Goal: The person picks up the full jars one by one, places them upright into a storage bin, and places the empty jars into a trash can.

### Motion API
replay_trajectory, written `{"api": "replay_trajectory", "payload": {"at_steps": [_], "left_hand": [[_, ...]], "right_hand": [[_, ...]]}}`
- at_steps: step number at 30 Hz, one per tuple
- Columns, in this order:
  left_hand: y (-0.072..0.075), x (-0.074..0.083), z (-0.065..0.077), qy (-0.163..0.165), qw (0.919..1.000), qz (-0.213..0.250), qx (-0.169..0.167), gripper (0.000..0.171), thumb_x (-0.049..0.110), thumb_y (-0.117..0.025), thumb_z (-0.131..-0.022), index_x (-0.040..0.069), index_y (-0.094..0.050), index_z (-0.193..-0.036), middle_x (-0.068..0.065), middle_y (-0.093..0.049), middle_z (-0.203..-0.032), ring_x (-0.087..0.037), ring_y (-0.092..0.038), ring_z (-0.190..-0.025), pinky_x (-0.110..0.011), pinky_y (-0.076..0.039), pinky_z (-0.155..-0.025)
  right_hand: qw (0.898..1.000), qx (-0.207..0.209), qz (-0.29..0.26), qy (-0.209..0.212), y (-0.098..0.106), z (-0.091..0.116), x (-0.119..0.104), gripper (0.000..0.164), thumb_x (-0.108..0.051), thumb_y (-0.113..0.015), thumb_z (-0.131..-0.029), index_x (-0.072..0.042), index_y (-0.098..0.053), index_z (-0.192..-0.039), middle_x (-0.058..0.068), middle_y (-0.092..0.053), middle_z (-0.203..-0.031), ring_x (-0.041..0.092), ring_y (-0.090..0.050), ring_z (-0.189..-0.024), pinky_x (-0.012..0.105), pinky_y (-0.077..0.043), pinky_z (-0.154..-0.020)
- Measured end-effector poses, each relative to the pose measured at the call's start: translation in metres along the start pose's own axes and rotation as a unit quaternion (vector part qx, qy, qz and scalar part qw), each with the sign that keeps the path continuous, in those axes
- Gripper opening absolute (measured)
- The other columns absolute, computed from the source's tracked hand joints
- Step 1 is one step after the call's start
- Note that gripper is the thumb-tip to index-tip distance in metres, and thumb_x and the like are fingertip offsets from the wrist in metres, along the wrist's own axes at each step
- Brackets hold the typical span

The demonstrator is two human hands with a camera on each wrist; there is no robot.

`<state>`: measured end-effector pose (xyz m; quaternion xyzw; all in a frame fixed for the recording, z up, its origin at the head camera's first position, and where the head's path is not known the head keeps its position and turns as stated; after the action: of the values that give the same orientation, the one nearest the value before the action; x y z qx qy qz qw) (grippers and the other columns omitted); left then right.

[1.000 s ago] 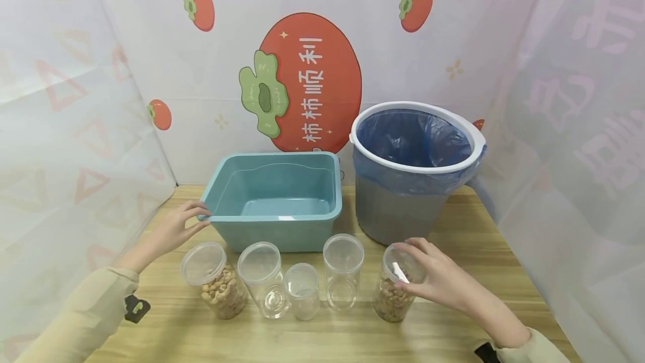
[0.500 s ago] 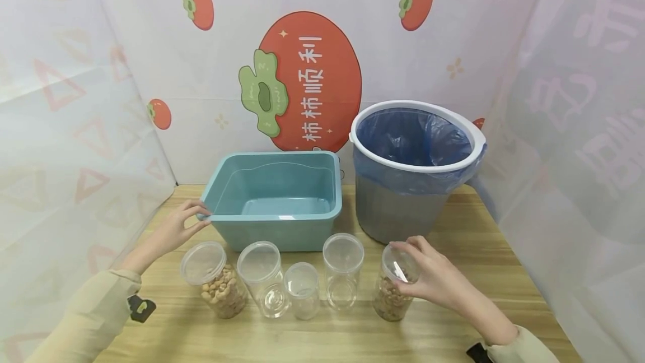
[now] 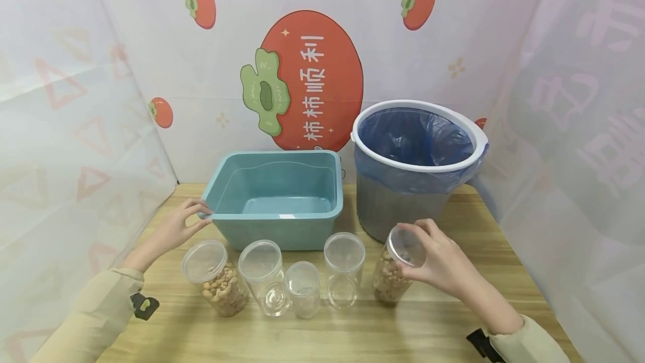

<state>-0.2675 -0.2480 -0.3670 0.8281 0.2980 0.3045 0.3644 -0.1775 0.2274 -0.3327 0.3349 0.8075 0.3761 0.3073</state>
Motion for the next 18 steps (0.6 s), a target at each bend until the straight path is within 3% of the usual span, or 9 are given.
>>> {"api": "replay_trajectory", "payload": {"at_steps": [18], "left_hand": [[-0.001,-0.002,0.000,0.007,1.0000,-0.002,-0.001,0.016,0.004,-0.070,-0.072,0.002,-0.062,-0.086,-0.014,-0.053,-0.096,-0.029,-0.055,-0.083,-0.044,-0.045,-0.067]], "right_hand": [[0.999,0.022,0.040,0.012,0.050,-0.045,-0.010,0.058,-0.020,-0.074,-0.057,-0.013,-0.056,-0.111,0.003,-0.048,-0.095,0.019,-0.050,-0.069,0.036,-0.039,-0.056]]}}
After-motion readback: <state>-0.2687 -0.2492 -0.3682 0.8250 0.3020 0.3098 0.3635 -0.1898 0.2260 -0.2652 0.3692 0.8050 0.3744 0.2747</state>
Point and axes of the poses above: each hand's wrist, its own z-axis away from the middle knuckle, its own y-axis out of the back of the hand, x = y × z, the point moved 5 cm from there along -z, towards the middle knuckle
